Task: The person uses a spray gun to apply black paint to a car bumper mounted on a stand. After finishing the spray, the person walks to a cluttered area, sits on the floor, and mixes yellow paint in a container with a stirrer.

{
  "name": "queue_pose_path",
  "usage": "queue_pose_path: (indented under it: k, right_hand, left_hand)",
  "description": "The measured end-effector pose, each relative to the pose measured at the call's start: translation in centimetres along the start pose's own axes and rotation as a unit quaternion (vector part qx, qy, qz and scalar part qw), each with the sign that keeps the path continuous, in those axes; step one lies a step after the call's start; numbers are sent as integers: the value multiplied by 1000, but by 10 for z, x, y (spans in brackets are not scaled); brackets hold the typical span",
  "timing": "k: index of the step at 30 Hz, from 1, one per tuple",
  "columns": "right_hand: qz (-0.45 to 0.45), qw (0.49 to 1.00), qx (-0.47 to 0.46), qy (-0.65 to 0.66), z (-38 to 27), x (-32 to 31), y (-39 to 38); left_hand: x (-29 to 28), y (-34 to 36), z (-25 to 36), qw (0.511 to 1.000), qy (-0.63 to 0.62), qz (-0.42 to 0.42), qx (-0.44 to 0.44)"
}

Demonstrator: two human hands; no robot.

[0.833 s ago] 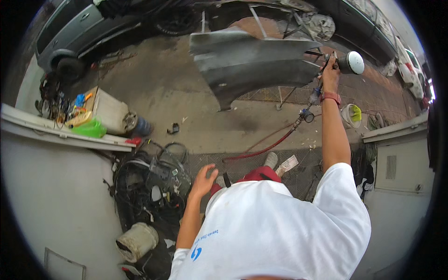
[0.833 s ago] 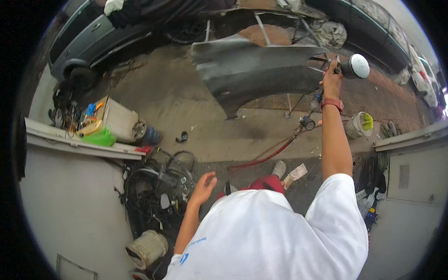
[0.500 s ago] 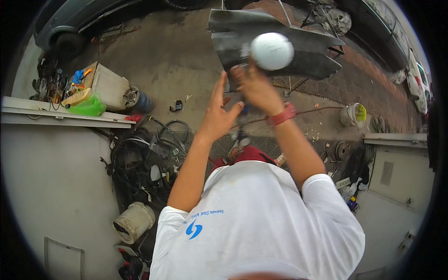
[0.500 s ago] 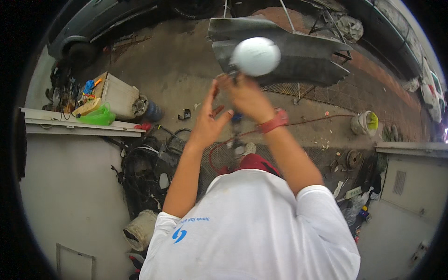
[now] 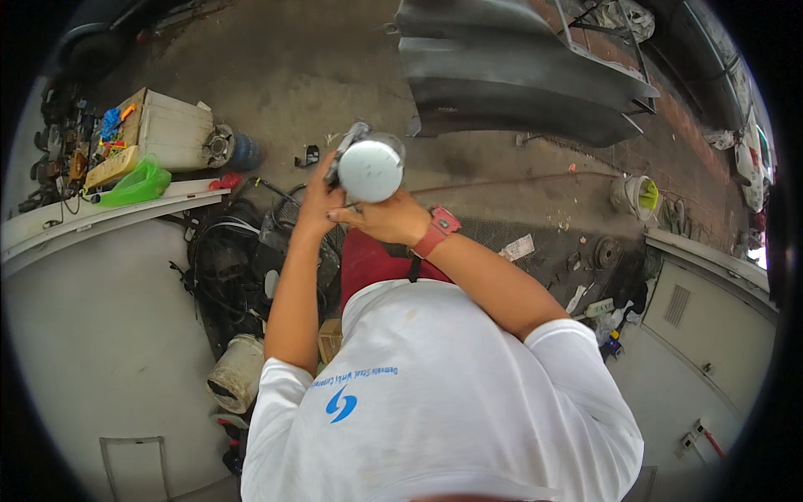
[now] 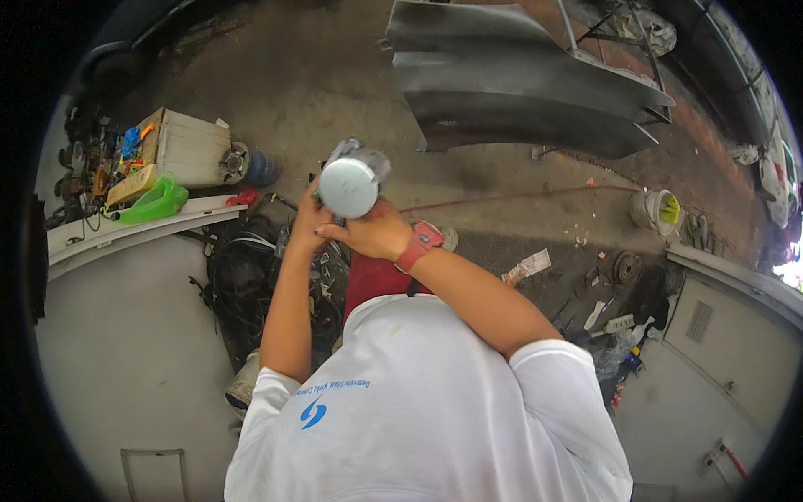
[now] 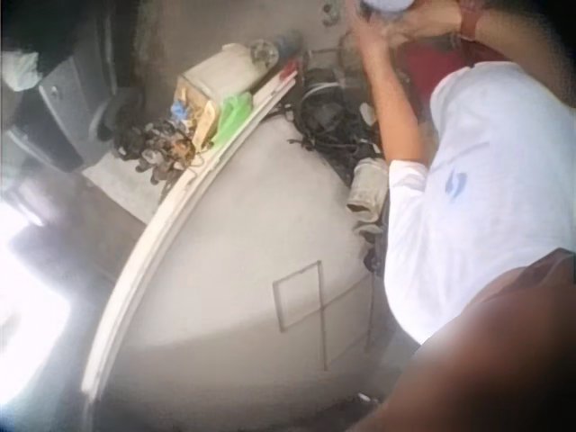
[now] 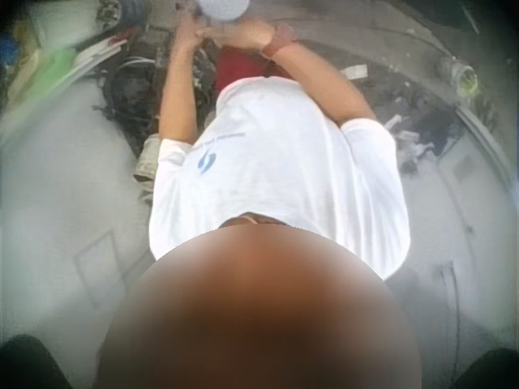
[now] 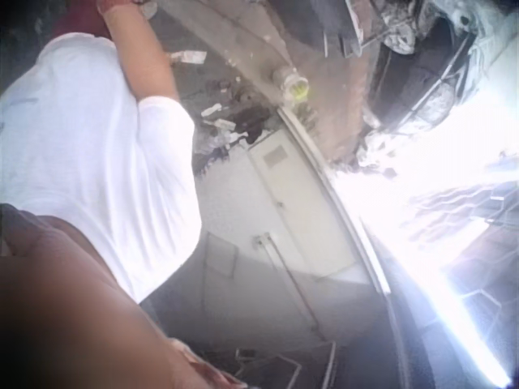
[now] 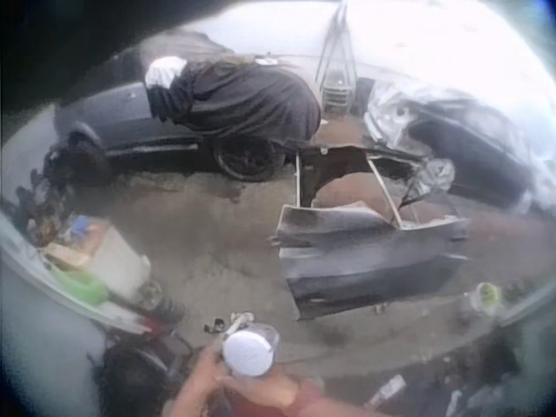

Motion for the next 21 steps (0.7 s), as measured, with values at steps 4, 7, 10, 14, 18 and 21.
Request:
queue_pose_path:
  k: [4, 7, 10, 14, 18, 21]
  right_hand:
    - [20, 994, 106, 1, 47, 45, -8]
    - [0, 955, 290, 62, 89, 72, -58]
    - [78, 898, 434, -7, 92, 102, -143]
    - [-69, 783, 618, 11, 57, 174, -243]
    - [-50, 711, 696, 86, -3, 241, -279]
    - [-35, 713, 689, 125, -28, 277, -266]
  left_hand:
    - [0, 69, -76, 986, 12, -4, -163]
    - [-18, 133, -149, 956, -22, -91, -279]
    - [-30, 190, -215, 944, -55, -112, -306]
    - [-22, 252, -285, 928, -95, -134, -335]
    - [10, 296, -338, 915, -27, -169, -366]
    - [39, 317, -366, 910, 28, -186, -370]
Point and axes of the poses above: each hand's wrist, its own y-axis towards the middle knuckle, its own x-axis out of the palm, z = x × y, the point moved 5 cm from there along y, towards the middle knuckle, and after that the axes turned 7 degrees about -x, right-handed, at the moved point
